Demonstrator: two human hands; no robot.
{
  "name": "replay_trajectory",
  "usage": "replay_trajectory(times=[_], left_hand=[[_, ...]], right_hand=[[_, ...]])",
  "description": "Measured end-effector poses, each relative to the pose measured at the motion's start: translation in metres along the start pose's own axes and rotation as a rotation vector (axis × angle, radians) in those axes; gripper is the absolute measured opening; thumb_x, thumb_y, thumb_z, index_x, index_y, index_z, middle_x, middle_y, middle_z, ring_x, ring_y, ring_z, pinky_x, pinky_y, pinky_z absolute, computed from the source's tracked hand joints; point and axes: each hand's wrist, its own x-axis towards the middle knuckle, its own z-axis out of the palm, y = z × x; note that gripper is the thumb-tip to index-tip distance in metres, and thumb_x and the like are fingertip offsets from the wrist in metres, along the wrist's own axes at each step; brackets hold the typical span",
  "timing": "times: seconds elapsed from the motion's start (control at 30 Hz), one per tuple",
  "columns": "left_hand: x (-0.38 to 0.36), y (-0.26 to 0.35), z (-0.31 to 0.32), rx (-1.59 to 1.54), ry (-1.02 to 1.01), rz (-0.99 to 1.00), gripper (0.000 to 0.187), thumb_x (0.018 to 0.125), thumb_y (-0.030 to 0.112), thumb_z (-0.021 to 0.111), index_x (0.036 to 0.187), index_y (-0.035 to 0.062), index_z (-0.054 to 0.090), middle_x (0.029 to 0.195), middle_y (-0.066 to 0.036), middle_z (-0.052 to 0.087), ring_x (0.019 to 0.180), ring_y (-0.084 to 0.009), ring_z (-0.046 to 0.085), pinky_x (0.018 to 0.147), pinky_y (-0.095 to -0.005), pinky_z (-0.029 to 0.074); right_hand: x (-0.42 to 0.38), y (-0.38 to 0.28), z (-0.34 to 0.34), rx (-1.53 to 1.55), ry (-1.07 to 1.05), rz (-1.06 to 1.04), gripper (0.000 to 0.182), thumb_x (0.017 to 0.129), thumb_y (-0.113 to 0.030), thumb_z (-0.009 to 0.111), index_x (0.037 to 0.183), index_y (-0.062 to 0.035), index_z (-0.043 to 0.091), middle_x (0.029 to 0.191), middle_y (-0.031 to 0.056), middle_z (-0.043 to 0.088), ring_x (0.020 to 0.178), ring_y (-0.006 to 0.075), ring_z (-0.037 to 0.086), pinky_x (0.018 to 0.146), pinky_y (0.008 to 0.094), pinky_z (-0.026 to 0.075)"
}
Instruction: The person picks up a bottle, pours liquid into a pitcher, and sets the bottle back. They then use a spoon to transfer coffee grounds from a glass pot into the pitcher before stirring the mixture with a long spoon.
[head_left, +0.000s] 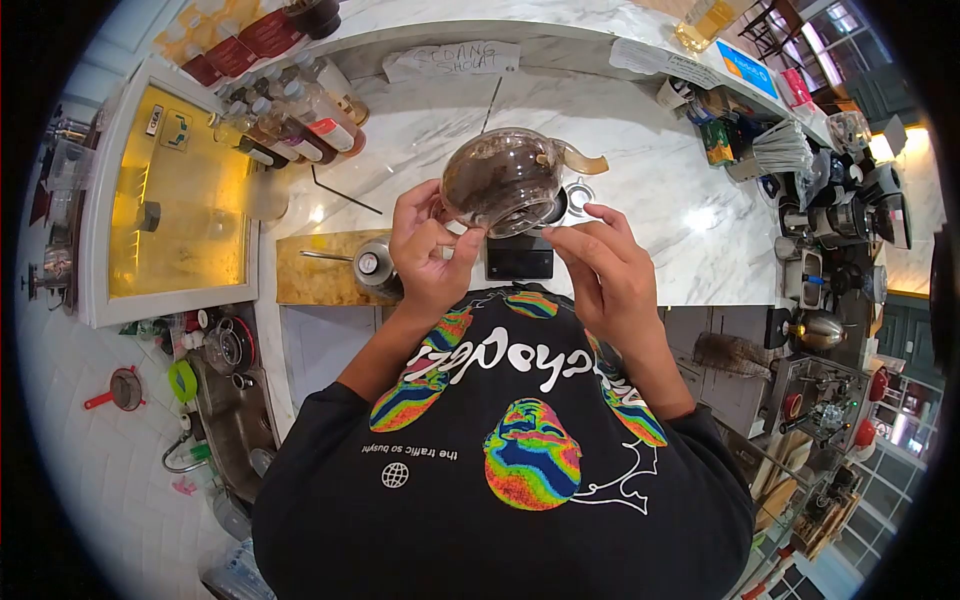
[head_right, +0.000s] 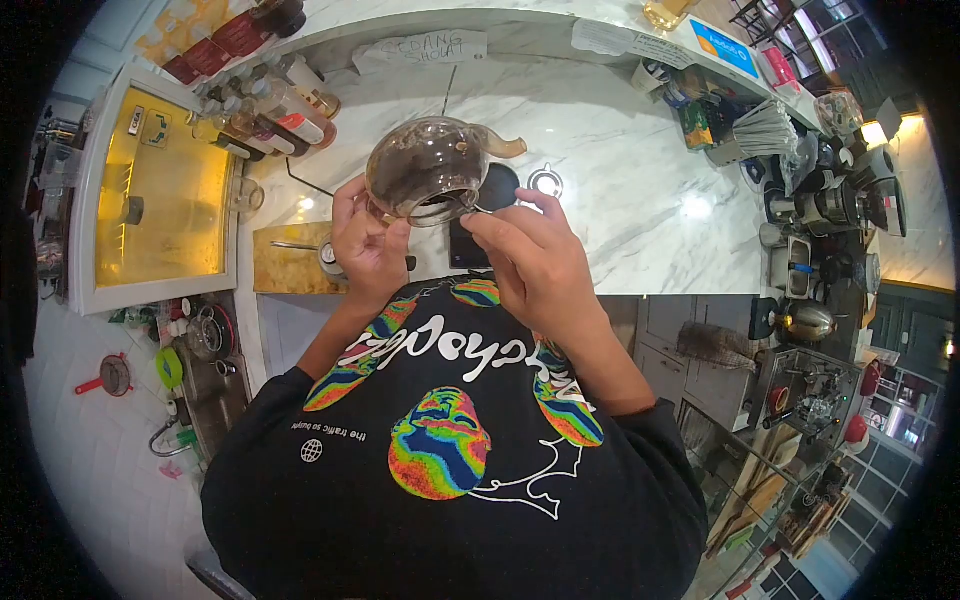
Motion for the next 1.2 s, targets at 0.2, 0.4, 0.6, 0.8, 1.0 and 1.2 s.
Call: replay_trajectory(times=[0.2, 0.4, 0.6, 0.8, 1.0, 1.2], left_hand=[[-0.001, 0.004, -0.003, 0.051, -0.006, 0.000, 0.033, 0.088, 0.002, 0.078, 0.071, -0.0003, 0.050, 0.134, -0.025, 0.049, 0.119, -0.0353, 0.063, 0.097, -0.0455, 0.058], [-0.003, 0.005, -0.003, 0.065, -0.004, -0.001, 0.033, 0.088, 0.001, 0.078, 0.072, -0.0002, 0.049, 0.134, -0.026, 0.049, 0.119, -0.0351, 0.062, 0.097, -0.0449, 0.058], [-0.003, 0.004, -0.002, 0.035, 0.010, -0.008, 0.035, 0.089, 0.003, 0.077, 0.071, 0.0002, 0.048, 0.134, -0.026, 0.049, 0.120, -0.0351, 0.062, 0.097, -0.0445, 0.057], [-0.006, 0.003, -0.004, 0.089, 0.000, -0.015, 0.036, 0.092, 0.009, 0.077, 0.071, 0.0008, 0.048, 0.134, -0.025, 0.049, 0.118, -0.0342, 0.063, 0.097, -0.0440, 0.056], [-0.008, -0.004, -0.006, 0.108, 0.006, -0.032, 0.040, 0.094, 0.019, 0.076, 0.072, 0.0035, 0.046, 0.132, -0.024, 0.051, 0.105, -0.0257, 0.063, 0.084, -0.0358, 0.053], [-0.008, -0.006, -0.005, 0.059, 0.006, -0.022, 0.041, 0.095, 0.023, 0.075, 0.073, 0.0040, 0.047, 0.130, -0.022, 0.052, 0.101, -0.0222, 0.060, 0.081, -0.0318, 0.048]], right_hand=[[-0.001, -0.002, 0.001, 0.037, 0.003, 0.012, 0.030, 0.085, 0.007, 0.071, 0.113, -0.0055, 0.069, 0.088, 0.0074, 0.069, 0.078, 0.0257, 0.067, 0.098, 0.0463, 0.049], [-0.003, -0.002, 0.004, 0.052, 0.010, 0.016, 0.032, 0.084, 0.008, 0.071, 0.113, -0.0052, 0.069, 0.089, 0.0075, 0.070, 0.076, 0.0254, 0.066, 0.098, 0.0465, 0.049], [-0.005, -0.003, 0.008, 0.061, 0.023, 0.025, 0.032, 0.084, 0.007, 0.071, 0.114, -0.0045, 0.069, 0.091, 0.0084, 0.071, 0.075, 0.0250, 0.066, 0.099, 0.0473, 0.049], [-0.006, -0.004, 0.013, 0.085, 0.055, 0.021, 0.029, 0.086, 0.006, 0.069, 0.113, -0.0041, 0.069, 0.088, 0.0082, 0.070, 0.075, 0.0258, 0.067, 0.099, 0.0474, 0.049], [-0.008, -0.004, 0.017, 0.129, 0.062, 0.038, 0.025, 0.087, 0.004, 0.069, 0.111, -0.0033, 0.069, 0.085, 0.0083, 0.069, 0.075, 0.0263, 0.067, 0.098, 0.0471, 0.051], [-0.011, -0.001, 0.028, 0.193, 0.140, 0.015, 0.024, 0.089, 0.005, 0.066, 0.112, -0.0021, 0.068, 0.082, 0.0089, 0.069, 0.069, 0.0261, 0.066, 0.097, 0.0461, 0.052]])
